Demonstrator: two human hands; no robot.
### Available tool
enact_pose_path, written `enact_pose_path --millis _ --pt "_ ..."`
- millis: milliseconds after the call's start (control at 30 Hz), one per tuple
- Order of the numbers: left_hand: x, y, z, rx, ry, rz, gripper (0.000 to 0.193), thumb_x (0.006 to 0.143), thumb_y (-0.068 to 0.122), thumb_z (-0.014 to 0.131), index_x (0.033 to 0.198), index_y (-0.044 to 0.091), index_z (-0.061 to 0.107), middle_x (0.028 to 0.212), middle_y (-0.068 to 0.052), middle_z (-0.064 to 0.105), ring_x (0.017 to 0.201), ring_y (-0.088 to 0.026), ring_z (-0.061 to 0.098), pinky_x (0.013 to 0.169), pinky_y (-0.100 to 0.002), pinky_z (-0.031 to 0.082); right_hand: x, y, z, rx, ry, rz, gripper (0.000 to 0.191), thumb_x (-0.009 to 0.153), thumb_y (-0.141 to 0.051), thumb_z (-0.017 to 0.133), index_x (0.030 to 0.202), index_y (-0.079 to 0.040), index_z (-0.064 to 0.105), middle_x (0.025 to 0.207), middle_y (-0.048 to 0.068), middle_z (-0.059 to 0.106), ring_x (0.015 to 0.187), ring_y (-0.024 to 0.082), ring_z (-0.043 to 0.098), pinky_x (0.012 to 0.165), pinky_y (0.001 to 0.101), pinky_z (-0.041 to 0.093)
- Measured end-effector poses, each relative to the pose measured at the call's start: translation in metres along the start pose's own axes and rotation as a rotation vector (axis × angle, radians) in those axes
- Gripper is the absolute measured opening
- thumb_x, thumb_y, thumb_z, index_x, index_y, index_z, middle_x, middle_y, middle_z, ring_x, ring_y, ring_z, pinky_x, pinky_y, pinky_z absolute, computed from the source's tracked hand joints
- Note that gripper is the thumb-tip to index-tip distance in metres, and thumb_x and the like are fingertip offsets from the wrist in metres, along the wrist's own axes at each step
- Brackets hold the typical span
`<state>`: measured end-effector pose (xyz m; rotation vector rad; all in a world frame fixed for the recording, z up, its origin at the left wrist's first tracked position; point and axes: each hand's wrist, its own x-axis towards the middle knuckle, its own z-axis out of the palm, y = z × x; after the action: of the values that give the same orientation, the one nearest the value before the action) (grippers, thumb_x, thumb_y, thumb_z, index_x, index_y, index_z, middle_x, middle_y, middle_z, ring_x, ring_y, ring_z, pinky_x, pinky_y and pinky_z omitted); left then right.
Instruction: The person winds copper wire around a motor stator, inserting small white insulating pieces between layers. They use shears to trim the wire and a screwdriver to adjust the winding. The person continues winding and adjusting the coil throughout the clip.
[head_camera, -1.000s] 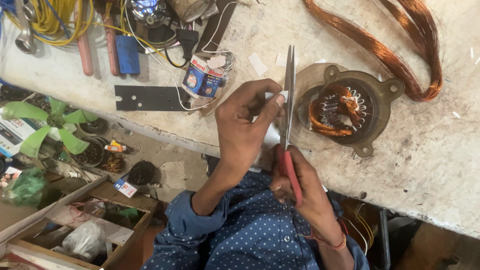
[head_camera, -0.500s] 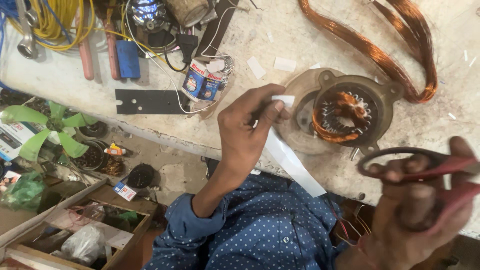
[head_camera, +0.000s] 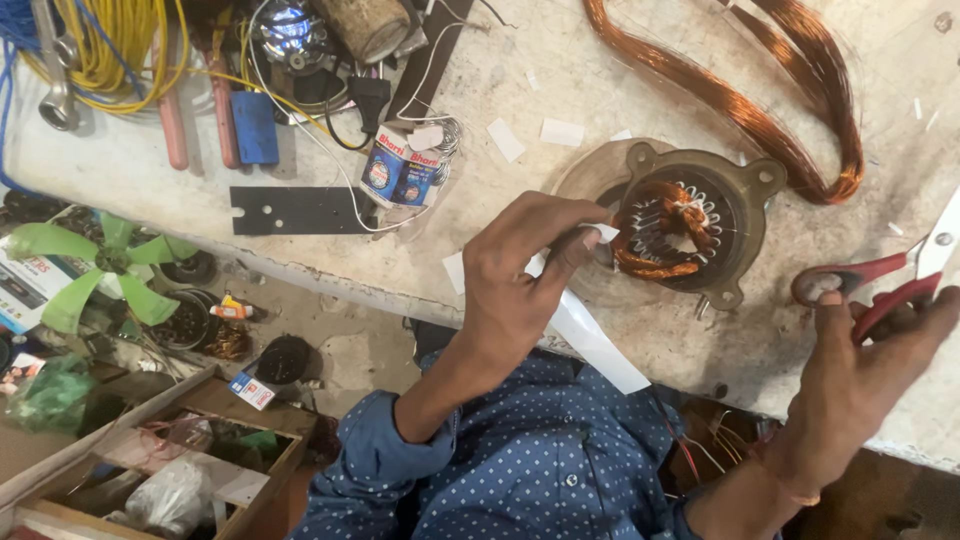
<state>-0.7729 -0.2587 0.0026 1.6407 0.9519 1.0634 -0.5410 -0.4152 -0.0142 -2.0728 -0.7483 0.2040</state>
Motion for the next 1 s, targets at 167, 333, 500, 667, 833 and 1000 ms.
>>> enact_pose_path --millis 167,333,500,667,833,1000 --pt "-0.002 0.005 0.005 -0.023 -0.016 0.016 0.018 0.101 0.007 0.071 0.12 0.007 0.072 0.108 -0.009 0.074 0.094 -0.017 0.075 0.081 -0.028 0.059 0.019 0.015 -0.014 -0.64 -0.029 -0.158 0.055 0.096 0.001 0.078 0.141 0.013 0.05 0.116 0.033 0.059 0.102 0.043 0.063 0.081 0.0507 0.053" --pt "-0.005 0.011 0.017 -0.119 -0.075 -0.075 0.021 0.101 0.007 0.068 0.122 0.007 0.071 0.104 -0.008 0.074 0.087 -0.015 0.079 0.077 -0.026 0.061 0.004 -0.006 -0.024 -0.438 0.079 -0.429 0.032 0.105 0.004 0.069 0.134 0.012 0.061 0.127 0.027 0.069 0.117 0.034 0.07 0.094 0.0414 0.057" --pt "-0.014 0.02 0.029 -0.067 -0.106 -0.019 0.021 0.1 0.01 0.071 0.121 0.008 0.072 0.103 -0.007 0.074 0.091 -0.016 0.077 0.078 -0.027 0.06 -0.037 -0.055 0.003 0.045 -0.061 -0.436 0.021 0.1 0.003 0.077 0.119 0.005 0.068 0.109 0.018 0.073 0.095 0.022 0.073 0.083 0.0281 0.061" --pt "-0.029 0.029 0.032 -0.107 -0.105 -0.02 0.02 0.101 0.012 0.072 0.121 0.01 0.074 0.104 -0.007 0.073 0.089 -0.015 0.074 0.076 -0.027 0.059 -0.044 -0.08 0.032 0.017 -0.108 -0.532 0.029 0.089 0.004 0.087 0.114 0.001 0.074 0.101 0.016 0.073 0.093 0.021 0.074 0.077 0.0284 0.059" --pt "-0.028 0.024 0.032 -0.143 -0.145 0.018 0.025 0.101 0.016 0.073 0.125 0.013 0.073 0.105 -0.006 0.074 0.092 -0.016 0.074 0.079 -0.028 0.06 -0.039 -0.074 0.038 0.125 -0.084 -0.49 0.022 0.094 0.007 0.087 0.111 0.001 0.075 0.099 0.014 0.074 0.09 0.02 0.073 0.075 0.0261 0.056" --pt "-0.022 0.015 0.036 -0.091 -0.135 0.072 0.027 0.097 0.01 0.074 0.124 0.013 0.072 0.108 -0.005 0.073 0.09 -0.014 0.075 0.074 -0.024 0.062 -0.032 -0.062 0.048 0.111 -0.053 -0.59 0.023 0.091 0.009 0.086 0.11 0.002 0.075 0.095 0.014 0.072 0.087 0.022 0.072 0.075 0.0283 0.056"
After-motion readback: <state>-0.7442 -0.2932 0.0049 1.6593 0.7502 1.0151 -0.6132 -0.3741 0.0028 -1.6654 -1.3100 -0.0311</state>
